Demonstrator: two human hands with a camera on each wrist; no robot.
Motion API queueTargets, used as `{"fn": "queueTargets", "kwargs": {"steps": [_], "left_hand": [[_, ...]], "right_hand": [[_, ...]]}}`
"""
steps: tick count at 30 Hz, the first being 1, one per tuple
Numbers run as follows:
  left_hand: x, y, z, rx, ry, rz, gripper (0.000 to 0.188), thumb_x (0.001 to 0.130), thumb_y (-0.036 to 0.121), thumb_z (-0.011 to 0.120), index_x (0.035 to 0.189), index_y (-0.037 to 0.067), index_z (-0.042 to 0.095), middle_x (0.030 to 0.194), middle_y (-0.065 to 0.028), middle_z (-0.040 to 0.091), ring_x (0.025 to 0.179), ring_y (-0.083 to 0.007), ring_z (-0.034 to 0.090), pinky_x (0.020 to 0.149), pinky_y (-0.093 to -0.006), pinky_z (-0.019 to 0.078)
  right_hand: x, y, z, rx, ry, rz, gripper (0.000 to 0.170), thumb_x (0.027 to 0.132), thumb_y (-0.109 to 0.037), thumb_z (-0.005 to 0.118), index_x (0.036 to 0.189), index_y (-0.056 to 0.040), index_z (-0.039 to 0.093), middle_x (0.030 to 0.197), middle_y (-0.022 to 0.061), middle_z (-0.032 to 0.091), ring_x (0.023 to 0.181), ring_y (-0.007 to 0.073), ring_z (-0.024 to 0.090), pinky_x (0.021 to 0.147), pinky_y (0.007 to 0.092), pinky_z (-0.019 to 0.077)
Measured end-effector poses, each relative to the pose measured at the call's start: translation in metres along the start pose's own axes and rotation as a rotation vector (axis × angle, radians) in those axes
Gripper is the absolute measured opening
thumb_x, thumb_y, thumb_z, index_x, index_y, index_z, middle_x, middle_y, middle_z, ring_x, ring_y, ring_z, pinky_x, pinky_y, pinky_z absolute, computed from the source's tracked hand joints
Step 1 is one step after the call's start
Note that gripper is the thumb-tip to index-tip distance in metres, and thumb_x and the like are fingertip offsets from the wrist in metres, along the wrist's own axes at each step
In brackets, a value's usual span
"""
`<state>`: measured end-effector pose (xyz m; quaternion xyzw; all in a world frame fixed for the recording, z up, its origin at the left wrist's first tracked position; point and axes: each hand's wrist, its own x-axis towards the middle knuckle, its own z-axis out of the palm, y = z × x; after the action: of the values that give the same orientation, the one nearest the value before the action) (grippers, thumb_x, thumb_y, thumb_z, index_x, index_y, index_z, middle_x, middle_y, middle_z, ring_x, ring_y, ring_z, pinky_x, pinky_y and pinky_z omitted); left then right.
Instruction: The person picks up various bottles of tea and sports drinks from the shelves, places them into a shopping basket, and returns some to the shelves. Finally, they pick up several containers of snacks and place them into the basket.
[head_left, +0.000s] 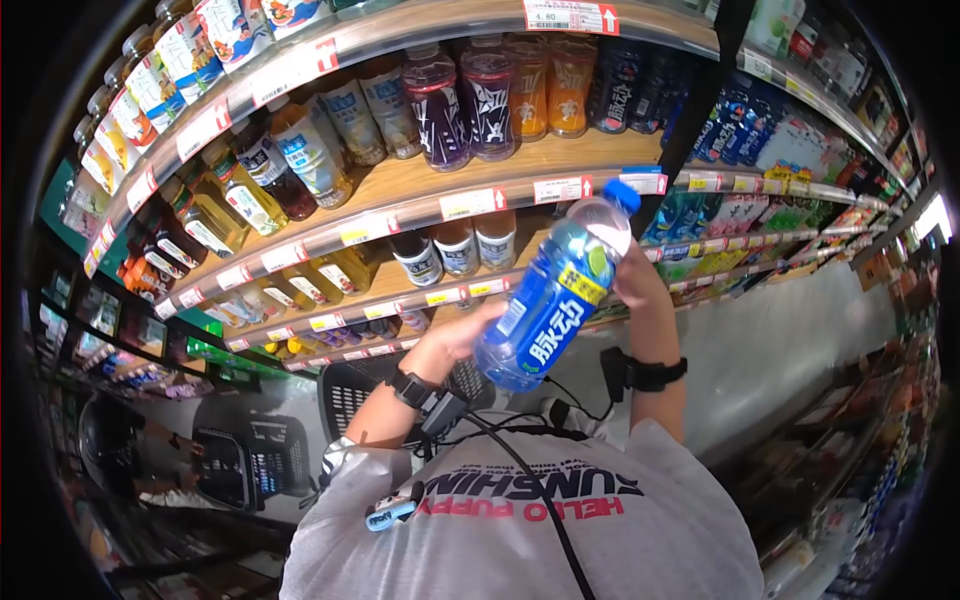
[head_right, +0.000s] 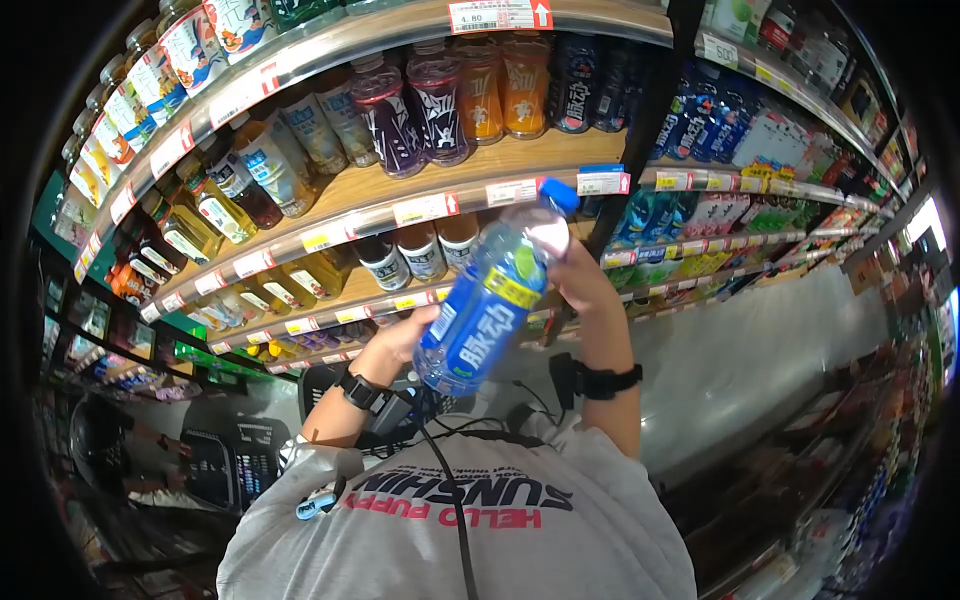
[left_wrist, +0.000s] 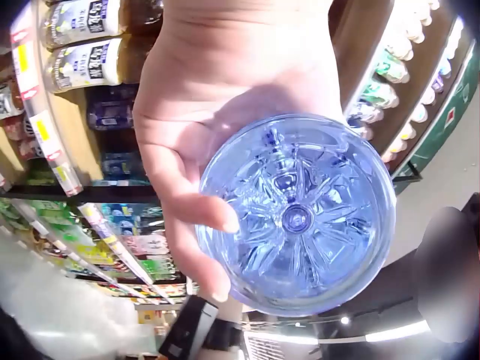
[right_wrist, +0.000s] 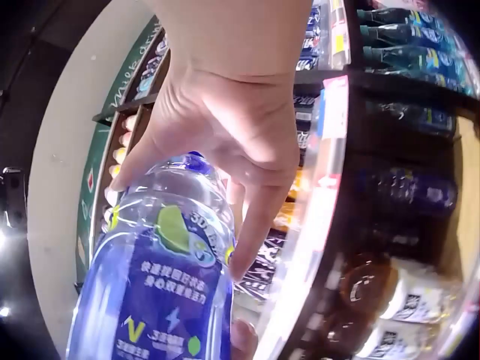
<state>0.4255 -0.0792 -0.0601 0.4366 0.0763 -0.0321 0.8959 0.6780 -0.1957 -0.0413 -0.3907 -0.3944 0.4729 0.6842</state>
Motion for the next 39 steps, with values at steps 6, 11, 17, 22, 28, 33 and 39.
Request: {"fn": "queueTargets", "kwargs": {"steps": [6,11,17,22,28,33,39], "left_hand": [[0.073,-0.039,-0.020,-0.010,0.277,-0.222,0.053,0.088,0.038,0.053,0.129,0.005,0.043,0.122,-0.0104,0.054,0.106,-0.0171,0.056,0.090,-0.0337,0.0467],[0.124,-0.048,-0.031,-0.058,0.409,0.014,0.066,0.089,0.034,0.053,0.142,0.010,0.020,0.138,-0.0123,0.036,0.117,-0.0238,0.048,0.090,-0.0367,0.0444],[0.183,-0.040,-0.026,-0.027,0.349,0.231,0.077,0.084,0.029,0.057,0.144,0.014,0.011,0.132,-0.0077,0.039,0.109,-0.0158,0.045,0.097,-0.0309,0.0335],[0.192,-0.020,-0.023,0.186,0.452,0.188,0.078,0.082,0.023,0.053,0.145,0.015,0.008,0.147,-0.0084,0.020,0.127,-0.0224,0.031,0.094,-0.0422,0.0335],[0.211,-0.006,-0.015,0.339,0.580,0.172,0.083,0.080,0.026,0.056,0.145,0.011,0.007,0.149,-0.0125,0.012,0.137,-0.0261,0.013,0.101,-0.0462,0.0242],[0.237,-0.010,-0.040,0.223,0.548,0.296,0.076,0.082,0.018,0.054,0.141,-0.004,0.011,0.142,-0.0158,0.026,0.131,-0.0223,0.026,0.107,-0.0338,0.0214],[0.238,-0.013,-0.044,0.221,0.530,0.318,0.065,0.083,0.013,0.052,0.138,-0.002,0.022,0.135,-0.0120,0.038,0.124,-0.0191,0.037,0.105,-0.0322,0.0259]], "right_hand": [[-0.042,-0.004,-0.060,-0.232,0.009,0.040,0.080,0.057,-0.005,0.082,0.124,-0.0025,0.039,0.116,0.0099,0.051,0.109,0.0209,0.051,0.091,0.0356,0.0443],[-0.035,0.013,-0.081,-0.342,0.074,-0.134,0.076,0.057,-0.001,0.081,0.120,-0.0027,0.039,0.122,0.0111,0.048,0.113,0.0190,0.049,0.096,0.0328,0.0407],[0.015,0.034,-0.105,-0.975,0.020,-0.355,0.076,0.055,-0.006,0.082,0.120,-0.0080,0.042,0.131,0.0151,0.045,0.118,0.0296,0.047,0.096,0.0364,0.0407],[0.054,0.047,-0.125,-1.051,0.007,-0.359,0.075,0.056,-0.010,0.081,0.122,-0.0093,0.044,0.127,0.0141,0.048,0.112,0.0326,0.051,0.091,0.0380,0.0449],[0.096,0.058,-0.154,-0.918,0.026,-0.138,0.062,0.059,-0.015,0.081,0.112,-0.0027,0.052,0.107,0.0135,0.060,0.097,0.0262,0.059,0.081,0.0342,0.0465],[0.132,0.076,-0.182,-0.814,0.039,-0.116,0.054,0.061,-0.009,0.079,0.108,0.0005,0.054,0.102,0.0097,0.061,0.093,0.0178,0.058,0.083,0.0309,0.0452],[0.142,0.071,-0.192,-0.681,-0.072,0.098,0.046,0.072,-0.018,0.073,0.111,-0.0008,0.056,0.106,0.0086,0.061,0.097,0.0188,0.056,0.087,0.0300,0.0427]]}}
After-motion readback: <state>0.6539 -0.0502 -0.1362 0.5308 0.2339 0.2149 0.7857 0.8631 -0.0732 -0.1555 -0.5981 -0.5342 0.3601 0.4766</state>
